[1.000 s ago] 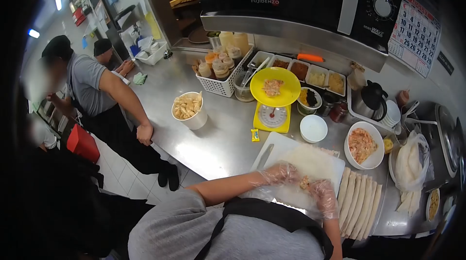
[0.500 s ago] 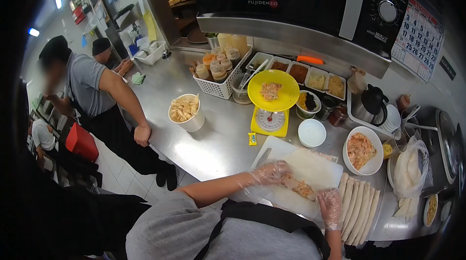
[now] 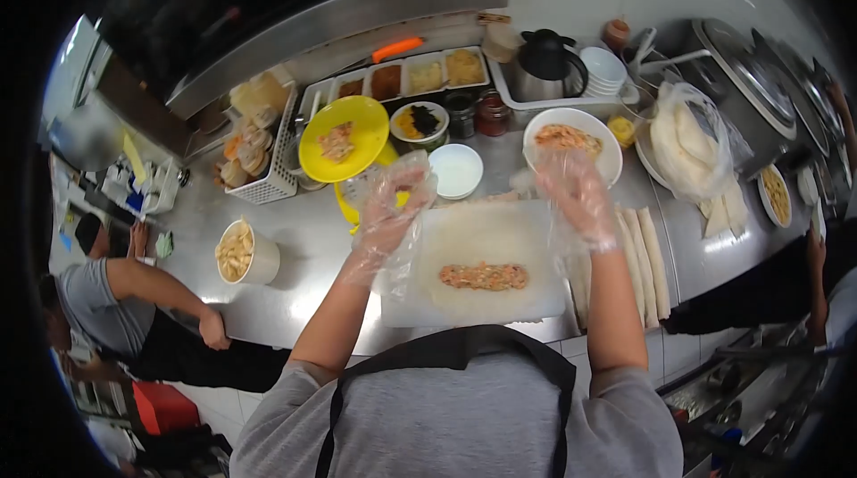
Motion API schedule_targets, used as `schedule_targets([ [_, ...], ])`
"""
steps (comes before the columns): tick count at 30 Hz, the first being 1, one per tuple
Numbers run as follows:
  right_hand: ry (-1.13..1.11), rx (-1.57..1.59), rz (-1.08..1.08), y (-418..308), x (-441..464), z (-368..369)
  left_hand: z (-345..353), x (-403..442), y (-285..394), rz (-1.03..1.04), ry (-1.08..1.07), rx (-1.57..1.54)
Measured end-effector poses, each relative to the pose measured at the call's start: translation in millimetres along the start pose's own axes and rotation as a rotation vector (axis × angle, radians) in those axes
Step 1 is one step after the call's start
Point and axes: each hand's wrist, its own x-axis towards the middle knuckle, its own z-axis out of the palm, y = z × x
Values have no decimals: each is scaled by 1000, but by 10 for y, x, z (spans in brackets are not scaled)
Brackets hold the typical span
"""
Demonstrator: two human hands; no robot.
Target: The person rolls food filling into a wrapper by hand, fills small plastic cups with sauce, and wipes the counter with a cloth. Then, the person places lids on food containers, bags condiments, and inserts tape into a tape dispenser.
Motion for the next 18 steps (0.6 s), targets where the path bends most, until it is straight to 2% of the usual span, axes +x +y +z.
schedule_targets([
  [2, 64, -64, -3, 243, 249, -205, 147, 272, 126, 25, -29, 67],
  [4, 123, -130, -8, 291, 410, -397, 439, 551, 256, 151, -90, 79],
  [6, 25, -498, 79, 174, 547, -612, 781, 828, 299, 234, -160, 135],
  [8, 24, -475, 120, 219, 705, -728, 1134, 1085, 376, 326, -225, 189],
  [10, -27, -597, 271, 290, 831, -765, 1473, 1304, 463, 167, -379, 256],
  [11, -45, -673, 345, 330, 867, -722, 1637, 1410, 424, 185, -395, 246],
  [12, -65, -746, 423, 405, 898, -647, 1840, 1487, 271, 67, -528, 271],
  [13, -187, -802, 426, 614, 878, -525, 2039, 1509, 88, -55, -661, 299],
  [14, -312, -853, 427, 866, 848, -393, 2214, 1433, -200, 105, -711, 493],
  [16, -308, -832, 423, 1118, 828, -281, 2326, 1443, -221, 287, -758, 679],
  [17, -297, -835, 430, 1146, 879, -338, 2364, 1498, -180, 190, -871, 763],
  [18, -398, -780, 489, 1017, 881, -384, 2363, 1463, -136, 78, -993, 846],
])
